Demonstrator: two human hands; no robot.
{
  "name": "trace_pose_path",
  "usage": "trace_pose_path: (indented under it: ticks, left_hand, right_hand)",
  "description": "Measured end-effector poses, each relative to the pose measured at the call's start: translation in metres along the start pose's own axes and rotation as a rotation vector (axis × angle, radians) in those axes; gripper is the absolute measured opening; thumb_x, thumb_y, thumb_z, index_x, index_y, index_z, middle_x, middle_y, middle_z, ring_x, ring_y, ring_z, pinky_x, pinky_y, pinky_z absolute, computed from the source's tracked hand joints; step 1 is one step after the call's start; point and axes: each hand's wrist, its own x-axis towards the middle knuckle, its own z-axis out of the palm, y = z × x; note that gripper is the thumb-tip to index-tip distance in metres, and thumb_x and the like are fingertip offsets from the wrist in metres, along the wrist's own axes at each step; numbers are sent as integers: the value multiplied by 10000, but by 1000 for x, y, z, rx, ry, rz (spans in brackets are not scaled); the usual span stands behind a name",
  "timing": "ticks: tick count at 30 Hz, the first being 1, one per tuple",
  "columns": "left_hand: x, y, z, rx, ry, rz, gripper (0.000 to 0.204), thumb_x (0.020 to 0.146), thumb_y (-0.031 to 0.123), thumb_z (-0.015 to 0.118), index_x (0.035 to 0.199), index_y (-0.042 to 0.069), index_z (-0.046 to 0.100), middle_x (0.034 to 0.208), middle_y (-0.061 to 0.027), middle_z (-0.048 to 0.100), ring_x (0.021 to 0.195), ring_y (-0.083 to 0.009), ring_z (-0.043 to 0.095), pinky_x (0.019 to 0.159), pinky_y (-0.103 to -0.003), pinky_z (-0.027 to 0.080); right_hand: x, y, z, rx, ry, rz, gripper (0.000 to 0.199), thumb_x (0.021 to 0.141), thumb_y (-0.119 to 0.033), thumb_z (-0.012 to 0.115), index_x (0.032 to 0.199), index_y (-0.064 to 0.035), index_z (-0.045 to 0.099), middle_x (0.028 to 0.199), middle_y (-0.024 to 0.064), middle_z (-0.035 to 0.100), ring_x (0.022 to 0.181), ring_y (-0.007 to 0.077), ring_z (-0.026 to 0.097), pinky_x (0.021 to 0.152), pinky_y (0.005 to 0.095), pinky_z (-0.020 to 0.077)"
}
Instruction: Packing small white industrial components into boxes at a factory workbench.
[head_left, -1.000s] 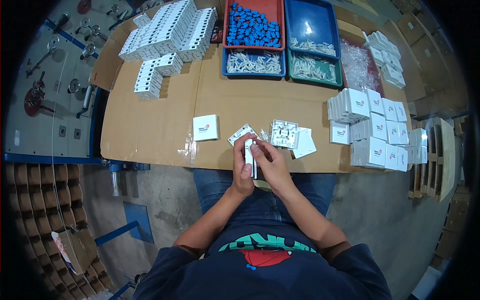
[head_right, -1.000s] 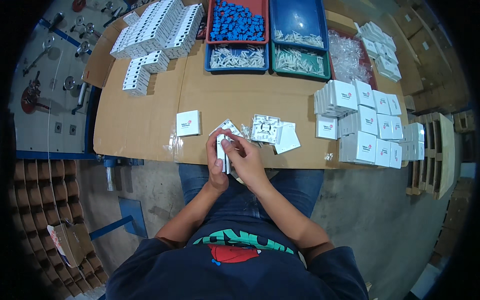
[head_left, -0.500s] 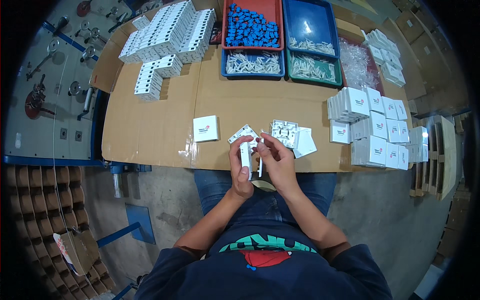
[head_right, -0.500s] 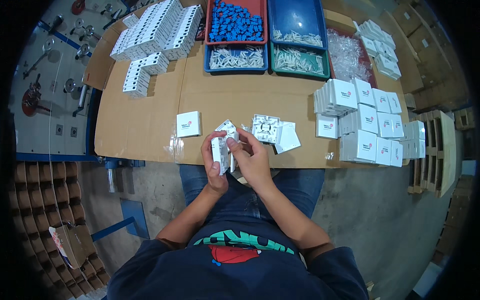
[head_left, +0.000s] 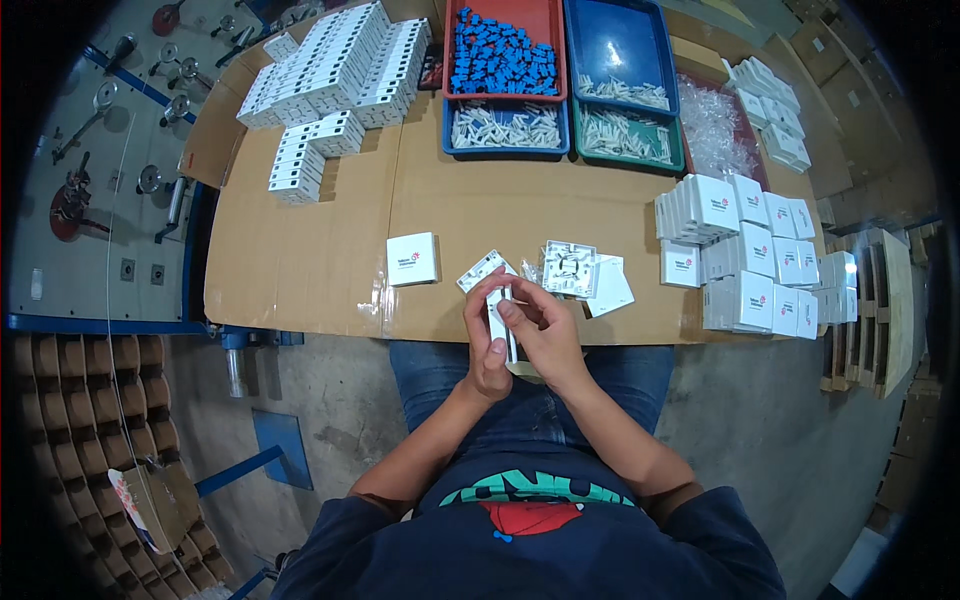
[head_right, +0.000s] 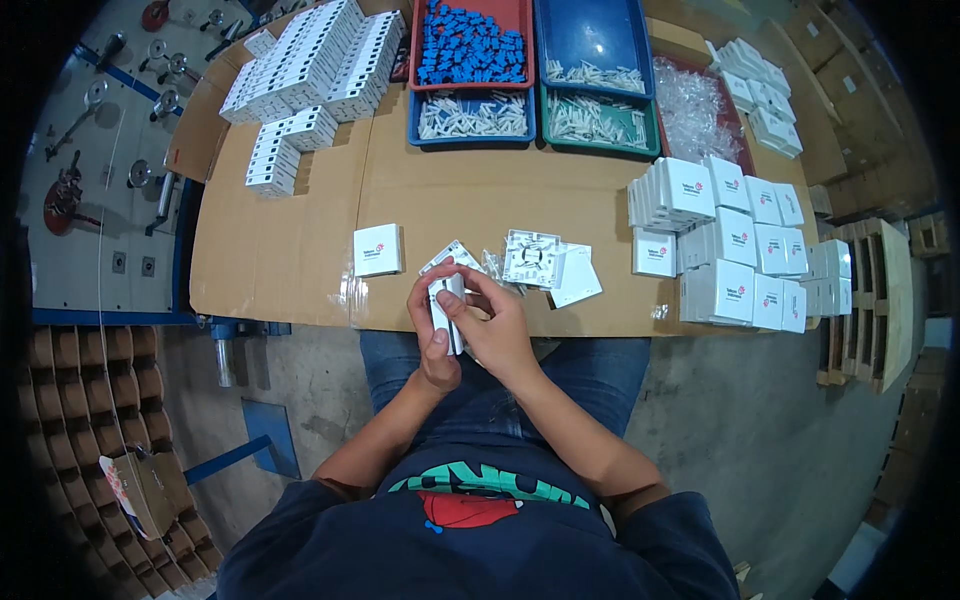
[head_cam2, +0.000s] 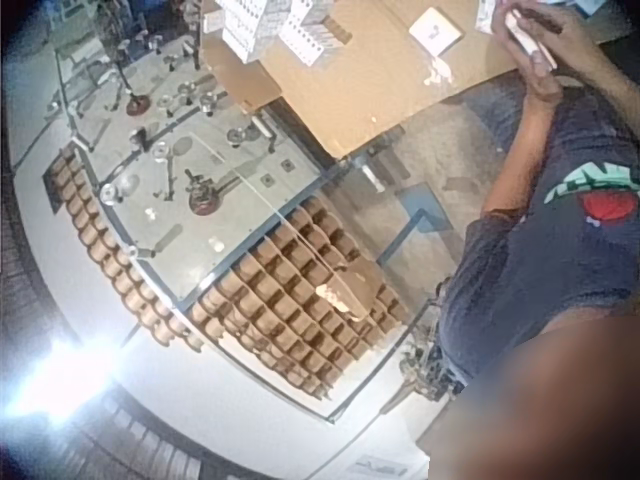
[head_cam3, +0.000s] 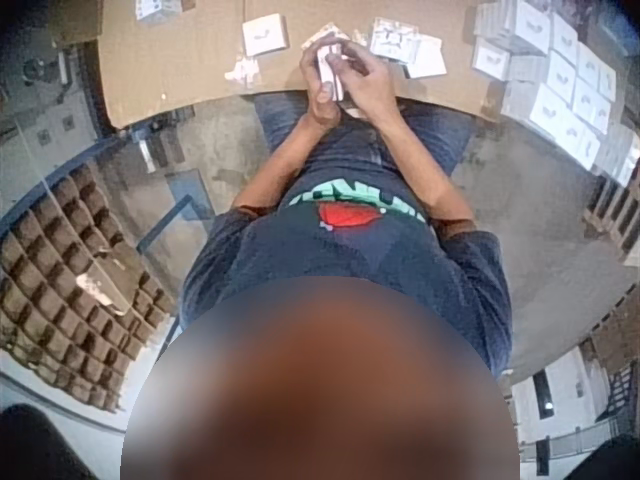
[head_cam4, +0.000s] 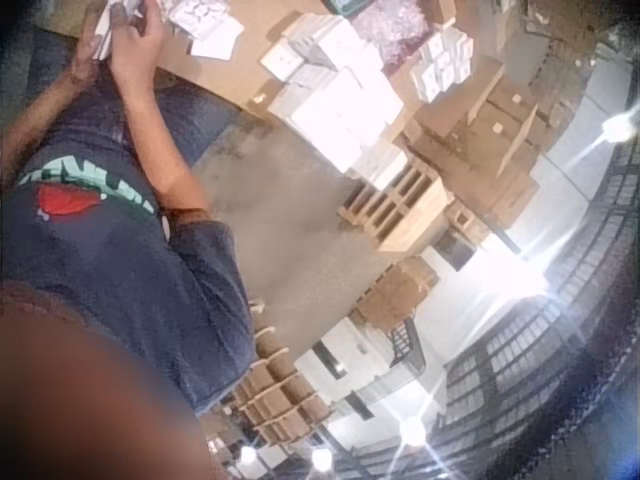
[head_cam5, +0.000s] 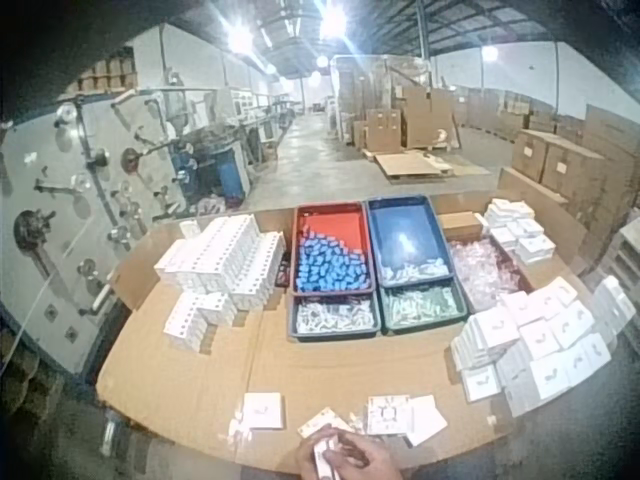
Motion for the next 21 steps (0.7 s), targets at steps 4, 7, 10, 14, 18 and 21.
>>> trace_pose_path:
  ticks: [4, 7, 10, 14, 18, 21]
  left_hand:
    - [-2, 3, 4, 21, 14, -2, 786, 961, 520, 410, 1504, -32, 273, 1521, -221, 331, 1437, -349, 315, 1203, -477, 201]
    - [3, 16, 1, 376, -77, -44, 839, 986, 537, 378, 1556, -46, 180, 1579, -214, 243, 1450, -354, 286, 1217, -485, 157]
    - [-3, 16, 4, 178, -95, -164, 752, 1060, 485, 322, 1577, -38, 161, 1602, -193, 232, 1458, -320, 291, 1215, -444, 187]
    - [-15, 20, -1, -76, -103, -523, 620, 1118, 356, 335, 1587, -23, 194, 1582, -158, 321, 1441, -244, 341, 1193, -369, 254]
    - [-9, 17, 2, -329, -1, -582, 594, 1115, 315, 382, 1609, 34, 206, 1557, -130, 374, 1421, -209, 372, 1184, -350, 271]
    - [2, 27, 5, -363, 24, -535, 607, 1107, 421, 358, 1579, 50, 271, 1541, -124, 419, 1405, -229, 431, 1168, -375, 338]
  right_hand:
    - [-2, 7, 0, -30, 12, -48, 520, 954, -277, 743, 1330, 51, 597, 1139, 116, 694, 989, 161, 671, 833, 287, 547]
    - [-3, 8, -2, -32, 38, -52, 545, 956, -302, 737, 1372, 16, 587, 1198, 131, 658, 1070, 178, 635, 901, 311, 522]
    - [2, 13, -3, -146, 119, -274, 495, 1002, -293, 669, 1403, -17, 579, 1291, 150, 585, 1175, 212, 578, 990, 345, 473]
    - [0, 4, -3, -346, 184, -386, 418, 1050, -207, 554, 1419, -11, 563, 1394, 186, 497, 1256, 287, 538, 1060, 379, 424]
    - [0, 5, -8, -497, 114, -478, 460, 1042, -139, 524, 1479, 0, 484, 1538, 226, 395, 1385, 371, 456, 1125, 414, 381]
    - [4, -3, -18, -616, -11, -529, 594, 991, -182, 615, 1522, -6, 415, 1611, 225, 303, 1470, 390, 353, 1177, 431, 328]
